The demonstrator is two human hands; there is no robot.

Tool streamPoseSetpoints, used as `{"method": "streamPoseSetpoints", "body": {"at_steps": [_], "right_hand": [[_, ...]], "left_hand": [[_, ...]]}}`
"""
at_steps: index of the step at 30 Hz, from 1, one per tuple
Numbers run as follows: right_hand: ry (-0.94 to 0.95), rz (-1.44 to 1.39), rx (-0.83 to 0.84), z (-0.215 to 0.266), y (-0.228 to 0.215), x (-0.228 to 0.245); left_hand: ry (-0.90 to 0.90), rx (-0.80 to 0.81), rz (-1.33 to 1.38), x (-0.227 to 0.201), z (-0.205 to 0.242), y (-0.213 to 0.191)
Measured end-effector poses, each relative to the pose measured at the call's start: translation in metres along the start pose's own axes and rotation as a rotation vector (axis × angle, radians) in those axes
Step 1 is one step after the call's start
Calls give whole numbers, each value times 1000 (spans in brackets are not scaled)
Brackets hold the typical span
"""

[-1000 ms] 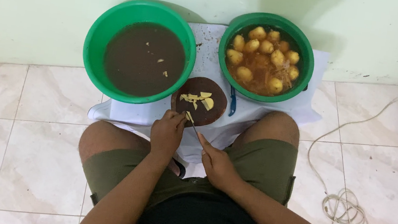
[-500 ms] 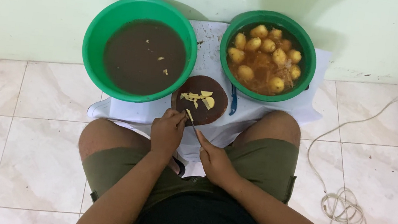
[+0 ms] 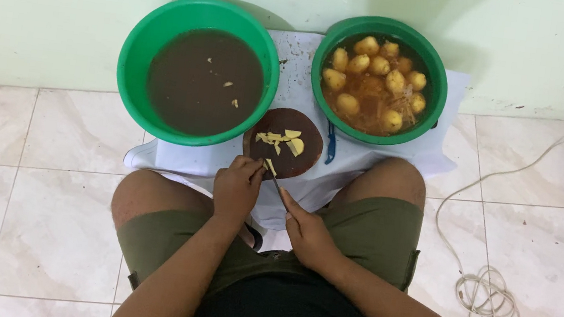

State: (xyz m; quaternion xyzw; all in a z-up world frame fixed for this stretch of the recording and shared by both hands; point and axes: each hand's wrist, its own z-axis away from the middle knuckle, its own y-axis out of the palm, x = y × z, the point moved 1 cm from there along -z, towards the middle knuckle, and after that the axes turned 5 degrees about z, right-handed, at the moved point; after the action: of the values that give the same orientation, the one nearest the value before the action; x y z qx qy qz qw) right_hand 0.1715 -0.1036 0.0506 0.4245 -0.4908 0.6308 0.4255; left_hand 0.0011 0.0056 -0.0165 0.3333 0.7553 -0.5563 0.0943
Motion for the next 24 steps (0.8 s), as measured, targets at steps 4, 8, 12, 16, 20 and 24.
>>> {"method": "streamPoseSetpoints", "body": {"at_steps": [4,8,12,16,20,24], "right_hand": [[2,-15,12,-3,-2,2],[40,41,21,-2,-4,14],[48,-16,62,-4,-4,20],[25,-13,39,-7,1,1],[10,72,16,-12,5,-10],[-4,94,-18,-14,9,-13]], "left_hand": [[-33,13,63,-8,-3,-10],[-63,44,69,-3,-2,-4],[-41,52,4,5,-1,3],[-7,5,69,-1,-3,-5],[-29,8,74,1,-3,-2],[-35,-52,184,-15,-6,-15]]}}
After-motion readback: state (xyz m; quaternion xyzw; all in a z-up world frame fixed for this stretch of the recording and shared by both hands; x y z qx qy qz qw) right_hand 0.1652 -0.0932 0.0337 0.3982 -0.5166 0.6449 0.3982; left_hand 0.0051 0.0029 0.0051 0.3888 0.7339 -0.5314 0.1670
